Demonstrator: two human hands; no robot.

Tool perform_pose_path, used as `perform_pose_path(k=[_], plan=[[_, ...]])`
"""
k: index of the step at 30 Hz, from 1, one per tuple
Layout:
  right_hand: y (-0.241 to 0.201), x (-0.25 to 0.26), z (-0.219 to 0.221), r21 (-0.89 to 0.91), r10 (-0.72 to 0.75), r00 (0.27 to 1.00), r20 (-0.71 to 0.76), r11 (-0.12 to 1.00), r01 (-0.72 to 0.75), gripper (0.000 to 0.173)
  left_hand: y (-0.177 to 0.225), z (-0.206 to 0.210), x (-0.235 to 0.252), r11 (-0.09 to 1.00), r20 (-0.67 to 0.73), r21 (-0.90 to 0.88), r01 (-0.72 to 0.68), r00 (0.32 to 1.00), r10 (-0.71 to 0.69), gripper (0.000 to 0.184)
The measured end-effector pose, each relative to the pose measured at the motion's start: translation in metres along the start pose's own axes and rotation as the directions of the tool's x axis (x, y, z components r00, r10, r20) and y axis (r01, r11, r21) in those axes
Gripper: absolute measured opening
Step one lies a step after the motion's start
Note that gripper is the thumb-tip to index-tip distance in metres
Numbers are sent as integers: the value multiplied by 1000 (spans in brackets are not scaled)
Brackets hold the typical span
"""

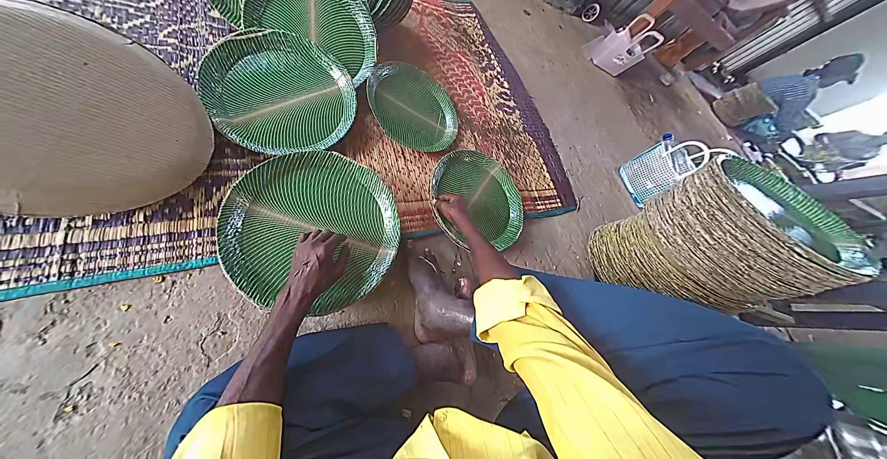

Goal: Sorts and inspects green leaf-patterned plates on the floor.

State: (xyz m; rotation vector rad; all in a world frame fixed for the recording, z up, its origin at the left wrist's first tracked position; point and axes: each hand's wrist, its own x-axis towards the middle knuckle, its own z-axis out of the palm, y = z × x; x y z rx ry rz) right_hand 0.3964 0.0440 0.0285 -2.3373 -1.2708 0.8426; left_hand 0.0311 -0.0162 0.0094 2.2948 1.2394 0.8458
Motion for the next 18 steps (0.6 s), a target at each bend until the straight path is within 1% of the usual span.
perform_pose_path(k=[3, 7, 9, 12, 15, 16, 18], plan=[[-2, -1, -1, 16, 44, 999, -11, 999, -44, 30, 2, 0, 0, 1000, 4, -3, 9, 1000, -9, 32], [0, -4, 0, 19, -12, 998, -54, 1000, 13, 29, 2, -1, 1, 1000, 33, -2, 19, 999, -19, 34], [-1, -6, 0, 30, -11, 998, -68, 999, 13, 30, 2, -1, 1, 1000, 35, -2, 20, 999, -20, 34], [-1, -7, -1, -47, -27, 998, -65, 999, 24, 31, 4, -2, 2, 1000, 46, 0, 27, 999, -27, 32], [-13, -14, -6, -199, 22, 998, -55, 979, -32, 25, 7, -6, 4, 998, 129, 23, 64, 989, -66, 32], [-17, -17, -7, -206, 36, 997, -65, 977, -49, 23, 8, -7, 5, 997, 153, 34, 74, 985, -78, 32], [-24, -18, -11, -147, 38, 990, -136, 987, -58, 20, 8, -7, 6, 996, 168, 39, 82, 982, -88, 32]])
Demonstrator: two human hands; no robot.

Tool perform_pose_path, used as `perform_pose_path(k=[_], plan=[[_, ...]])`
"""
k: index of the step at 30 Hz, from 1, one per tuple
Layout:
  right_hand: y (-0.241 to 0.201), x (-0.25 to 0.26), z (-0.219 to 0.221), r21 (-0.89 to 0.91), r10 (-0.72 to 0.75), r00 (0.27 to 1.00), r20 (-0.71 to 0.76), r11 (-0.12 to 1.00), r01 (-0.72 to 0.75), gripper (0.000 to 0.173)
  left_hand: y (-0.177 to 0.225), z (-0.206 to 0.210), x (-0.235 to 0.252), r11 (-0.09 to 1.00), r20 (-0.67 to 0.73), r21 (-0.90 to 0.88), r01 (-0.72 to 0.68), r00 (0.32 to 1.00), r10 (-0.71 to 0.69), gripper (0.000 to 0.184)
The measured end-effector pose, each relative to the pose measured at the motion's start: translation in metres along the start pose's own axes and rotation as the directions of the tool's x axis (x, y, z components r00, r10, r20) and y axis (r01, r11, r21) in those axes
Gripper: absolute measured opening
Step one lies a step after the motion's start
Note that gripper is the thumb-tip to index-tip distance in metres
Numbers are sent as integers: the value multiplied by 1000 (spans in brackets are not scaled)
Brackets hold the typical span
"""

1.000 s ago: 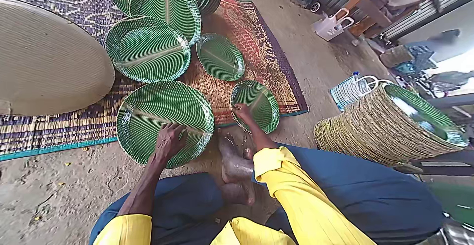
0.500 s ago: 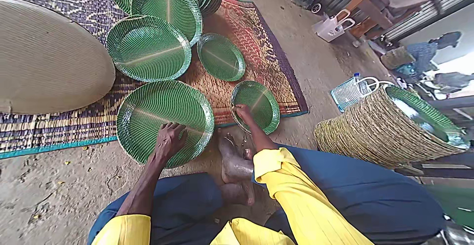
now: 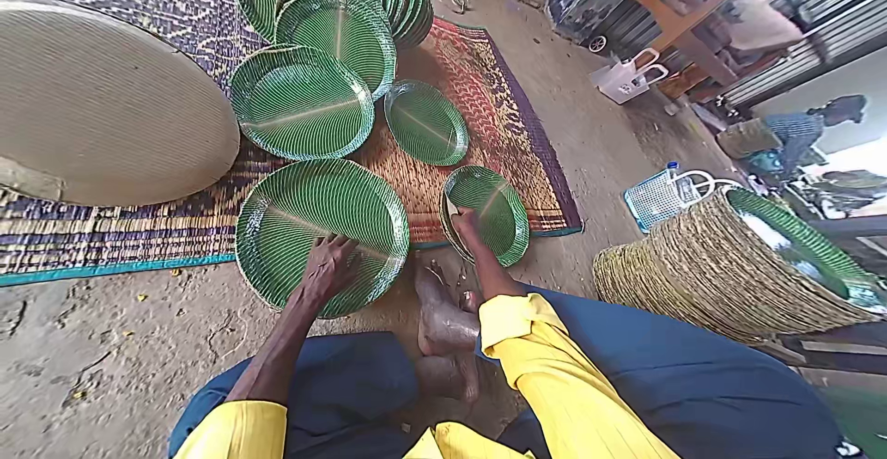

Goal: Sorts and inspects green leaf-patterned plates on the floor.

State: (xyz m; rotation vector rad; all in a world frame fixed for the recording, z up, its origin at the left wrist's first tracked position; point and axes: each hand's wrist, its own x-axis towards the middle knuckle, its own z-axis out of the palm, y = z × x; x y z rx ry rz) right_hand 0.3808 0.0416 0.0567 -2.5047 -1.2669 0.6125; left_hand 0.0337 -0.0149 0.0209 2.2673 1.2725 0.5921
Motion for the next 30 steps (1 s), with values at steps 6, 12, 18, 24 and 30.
perform_pose_path(k=[6, 12, 18, 24, 30], plan=[[-68, -74, -28, 112, -515, 813, -271, 822, 558, 25, -4, 1, -5, 989, -423, 0, -146, 896, 132, 38], [-101, -148, 47, 77, -794, 424, 436, 503, 861, 26, 17, -23, -17, 958, -697, 149, -246, 661, 278, 31], [-71, -137, 55, 111, -716, 215, 664, 379, 919, 24, -1, -15, -15, 992, -150, 83, 91, 986, -78, 38], [-58, -69, 6, 334, -651, 720, 241, 752, 568, 30, 0, -12, -14, 990, -97, 87, 115, 990, -107, 36], [5, 4, 15, 18, -255, 967, 2, 967, 255, 46, -3, -10, -10, 994, -165, 36, 100, 982, -92, 35]])
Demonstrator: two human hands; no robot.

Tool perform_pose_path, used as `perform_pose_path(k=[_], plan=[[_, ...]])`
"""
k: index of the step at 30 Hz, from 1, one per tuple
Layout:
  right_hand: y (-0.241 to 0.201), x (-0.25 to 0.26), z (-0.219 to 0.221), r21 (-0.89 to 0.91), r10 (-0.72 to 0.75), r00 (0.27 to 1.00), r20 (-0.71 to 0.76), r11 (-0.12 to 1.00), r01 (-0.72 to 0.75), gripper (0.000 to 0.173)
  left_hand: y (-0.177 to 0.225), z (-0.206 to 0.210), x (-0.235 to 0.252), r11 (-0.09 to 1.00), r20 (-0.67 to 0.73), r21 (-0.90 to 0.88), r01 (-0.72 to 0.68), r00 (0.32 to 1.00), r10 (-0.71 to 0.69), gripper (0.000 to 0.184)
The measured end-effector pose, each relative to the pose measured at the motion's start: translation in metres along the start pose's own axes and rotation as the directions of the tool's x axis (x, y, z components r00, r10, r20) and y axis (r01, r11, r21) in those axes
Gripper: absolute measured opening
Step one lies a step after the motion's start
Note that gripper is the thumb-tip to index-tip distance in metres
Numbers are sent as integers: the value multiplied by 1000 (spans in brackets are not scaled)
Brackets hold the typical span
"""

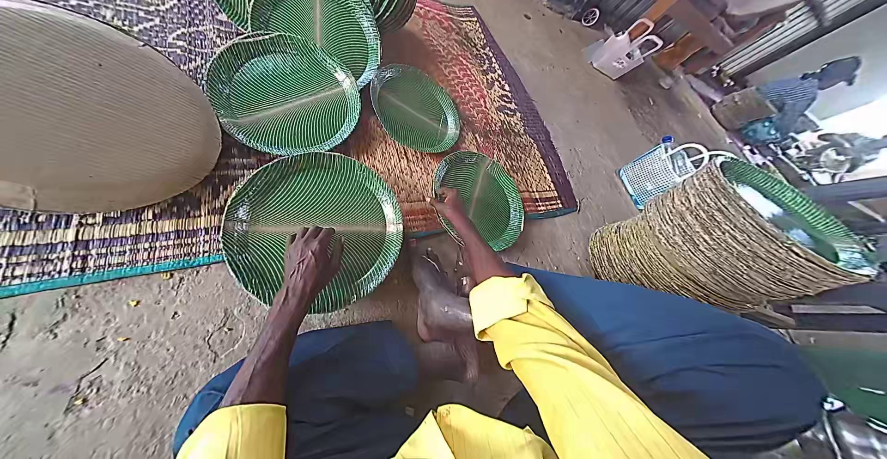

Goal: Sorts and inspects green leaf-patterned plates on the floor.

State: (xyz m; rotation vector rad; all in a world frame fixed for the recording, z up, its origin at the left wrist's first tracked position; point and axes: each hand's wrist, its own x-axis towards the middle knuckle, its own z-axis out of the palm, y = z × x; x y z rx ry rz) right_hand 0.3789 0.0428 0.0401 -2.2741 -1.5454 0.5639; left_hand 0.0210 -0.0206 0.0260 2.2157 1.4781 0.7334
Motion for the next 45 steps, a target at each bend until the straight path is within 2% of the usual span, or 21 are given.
perform_pose_path(k=[3, 8, 15, 18, 20, 22, 24, 25, 27, 28, 30, 32, 34, 35, 37, 38, 39, 40, 42, 43, 45], plan=[[21, -1, 4, 45, 90, 994, 65, 995, -93, 45, 0, 4, 2, 1000, 25, -7, -3, 1000, 3, 36], [30, 8, 2, 45, 26, 992, 122, 998, -32, 40, -1, 6, 2, 1000, 35, -9, 8, 999, -8, 38], [33, 8, 3, 155, 59, 992, 115, 985, -77, 36, 1, 9, 1, 999, 17, -13, -34, 999, 35, 36], [29, 1, 1, 104, 69, 995, 77, 992, -77, 32, 3, 12, 1, 997, -4, -21, -70, 998, 70, 36], [27, 1, 0, 44, 116, 991, 61, 992, -119, 31, 6, 12, 1, 997, 45, -13, -75, 996, 75, 35], [24, 2, -2, 66, 169, 986, 16, 983, -169, 31, 6, 14, 1, 997, 99, 1, -82, 992, 81, 35], [10, 5, -13, 111, 192, 978, -85, 977, -182, 32, 5, 15, 2, 996, 90, -7, -87, 992, 88, 38], [-3, 5, -21, 124, 159, 974, -164, 982, -140, 32, 4, 16, 2, 995, 59, -22, -95, 994, 96, 40], [-40, -1, -39, 83, -48, 942, -331, 993, 80, 31, 3, 17, 1, 986, -96, -53, -159, 984, 153, 41], [-62, -8, -45, 50, -198, 896, -397, 970, 237, 30, 4, 17, 0, 976, -205, -54, -210, 959, 195, 39], [-102, -30, -46, 32, -464, 751, -469, 841, 540, 24, 12, 12, -2, 949, -407, -25, -313, 871, 276, 34], [-132, -65, -28, 102, -648, 672, -359, 688, 718, 18, 19, 5, -4, 914, -546, 37, -403, 758, 357, 32], [-144, -99, 8, 212, -787, 613, -69, 589, 780, 15, 23, 0, -6, 887, -606, 96, -452, 680, 412, 31], [-146, -112, 25, 241, -804, 577, 143, 593, 768, 16, 24, -1, -8, 886, -606, 109, -451, 677, 419, 30], [-146, -131, 45, 193, -697, 466, 545, 645, 739, 22, 23, -3, -11, 918, -527, 86, -388, 764, 372, 33], [-141, -135, 53, 184, -641, 419, 643, 660, 728, 25, 22, -3, -12, 942, -438, 64, -329, 839, 323, 34], [-134, -134, 57, 187, -621, 403, 672, 669, 719, 26, 19, -3, -12, 965, -311, 36, -259, 915, 257, 36], [-127, -129, 57, 210, -634, 408, 657, 674, 709, 27, 15, -3, -10, 983, -170, 13, -182, 968, 182, 38], [-112, -108, 45, 278, -709, 477, 519, 668, 690, 23, 11, 0, -7, 998, 74, 3, -58, 996, 57, 39], [-106, -96, 36, 293, -715, 554, 426, 689, 663, 21, 11, 1, -5, 999, 138, 13, -42, 990, 40, 39], [-91, -69, 18, 291, -643, 739, 199, 759, 582, 20, 16, 3, -4, 997, 171, 23, -73, 983, 68, 41]])
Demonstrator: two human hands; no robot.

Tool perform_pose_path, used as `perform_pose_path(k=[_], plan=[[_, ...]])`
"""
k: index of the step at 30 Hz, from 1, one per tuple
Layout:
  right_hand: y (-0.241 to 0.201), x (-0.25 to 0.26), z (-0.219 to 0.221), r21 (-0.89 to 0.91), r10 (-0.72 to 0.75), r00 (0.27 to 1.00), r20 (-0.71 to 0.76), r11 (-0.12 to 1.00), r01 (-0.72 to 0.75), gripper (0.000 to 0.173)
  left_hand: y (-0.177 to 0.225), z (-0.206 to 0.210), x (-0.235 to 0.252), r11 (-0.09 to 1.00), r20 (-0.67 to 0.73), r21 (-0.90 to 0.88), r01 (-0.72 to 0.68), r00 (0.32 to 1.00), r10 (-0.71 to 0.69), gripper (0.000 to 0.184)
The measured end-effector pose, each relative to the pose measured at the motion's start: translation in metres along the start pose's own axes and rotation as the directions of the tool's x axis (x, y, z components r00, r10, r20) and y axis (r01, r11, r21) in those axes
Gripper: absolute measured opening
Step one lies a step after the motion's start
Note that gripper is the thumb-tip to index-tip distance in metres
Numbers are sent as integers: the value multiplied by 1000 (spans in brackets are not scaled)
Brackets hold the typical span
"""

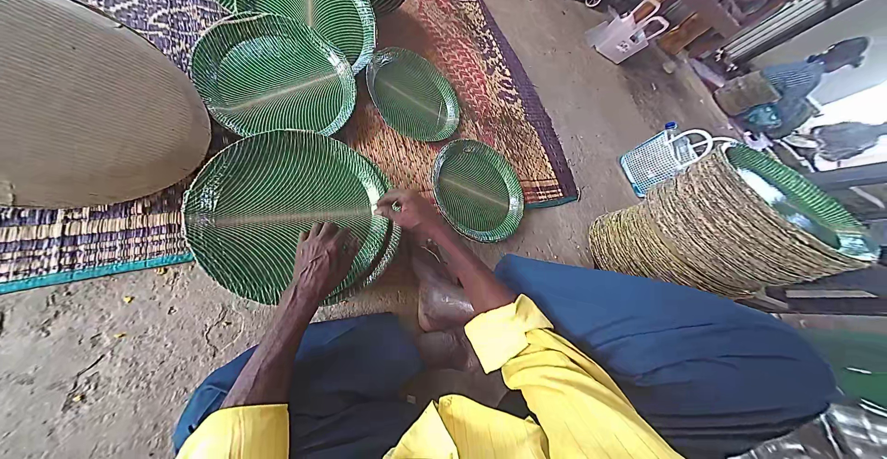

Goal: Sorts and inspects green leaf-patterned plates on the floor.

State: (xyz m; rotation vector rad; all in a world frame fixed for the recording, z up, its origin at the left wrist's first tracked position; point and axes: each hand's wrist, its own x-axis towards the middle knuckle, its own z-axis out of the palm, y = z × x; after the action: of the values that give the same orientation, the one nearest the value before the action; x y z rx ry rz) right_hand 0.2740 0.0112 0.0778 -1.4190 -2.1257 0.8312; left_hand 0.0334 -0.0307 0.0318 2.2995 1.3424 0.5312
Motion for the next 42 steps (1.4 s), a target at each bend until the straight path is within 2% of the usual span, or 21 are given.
perform_pose_path(k=[2, 4, 6, 8, 11, 18, 27, 31, 34, 38, 42], plan=[[24, 5, -25, -54, 170, 952, -255, 980, -190, 25, 6, 4, 0, 1000, 58, 0, -19, 998, 19, 42], [57, 11, -47, -149, 349, 858, -376, 892, -428, 36, 9, 4, 0, 1000, 148, 10, -15, 989, 13, 43], [89, 2, -57, -166, 495, 782, -379, 795, -583, 45, 7, 4, 0, 999, 142, -18, -42, 989, 45, 41], [111, -14, -58, -161, 599, 737, -313, 731, -663, 47, 4, 2, 1, 996, 106, -61, -60, 992, 66, 40], [125, -28, -52, -139, 668, 711, -220, 700, -700, 44, 0, 4, 3, 992, 41, -86, -91, 995, 95, 40], [128, -26, -47, -45, 658, 721, -216, 731, -680, 35, -1, 8, 2, 988, 26, -106, -116, 992, 120, 38], [122, -27, -50, -28, 674, 706, -218, 719, -694, 33, 0, 8, 3, 989, 24, -98, -111, 993, 114, 40], [114, -27, -50, -49, 668, 696, -263, 711, -701, 29, 0, 8, 3, 990, 26, -93, -109, 993, 112, 39], [114, -28, -48, 87, 697, 652, -298, 700, -709, 28, 0, 6, 4, 991, 54, -98, -93, 994, 99, 39], [107, -31, -49, 323, 781, 564, -270, 625, -711, 31, 1, 4, 3, 991, 73, -99, -87, 993, 94, 38], [102, -31, -50, 397, 811, 526, -258, 585, -707, 28, 2, 2, 4, 992, 97, -96, -76, 992, 85, 38]])
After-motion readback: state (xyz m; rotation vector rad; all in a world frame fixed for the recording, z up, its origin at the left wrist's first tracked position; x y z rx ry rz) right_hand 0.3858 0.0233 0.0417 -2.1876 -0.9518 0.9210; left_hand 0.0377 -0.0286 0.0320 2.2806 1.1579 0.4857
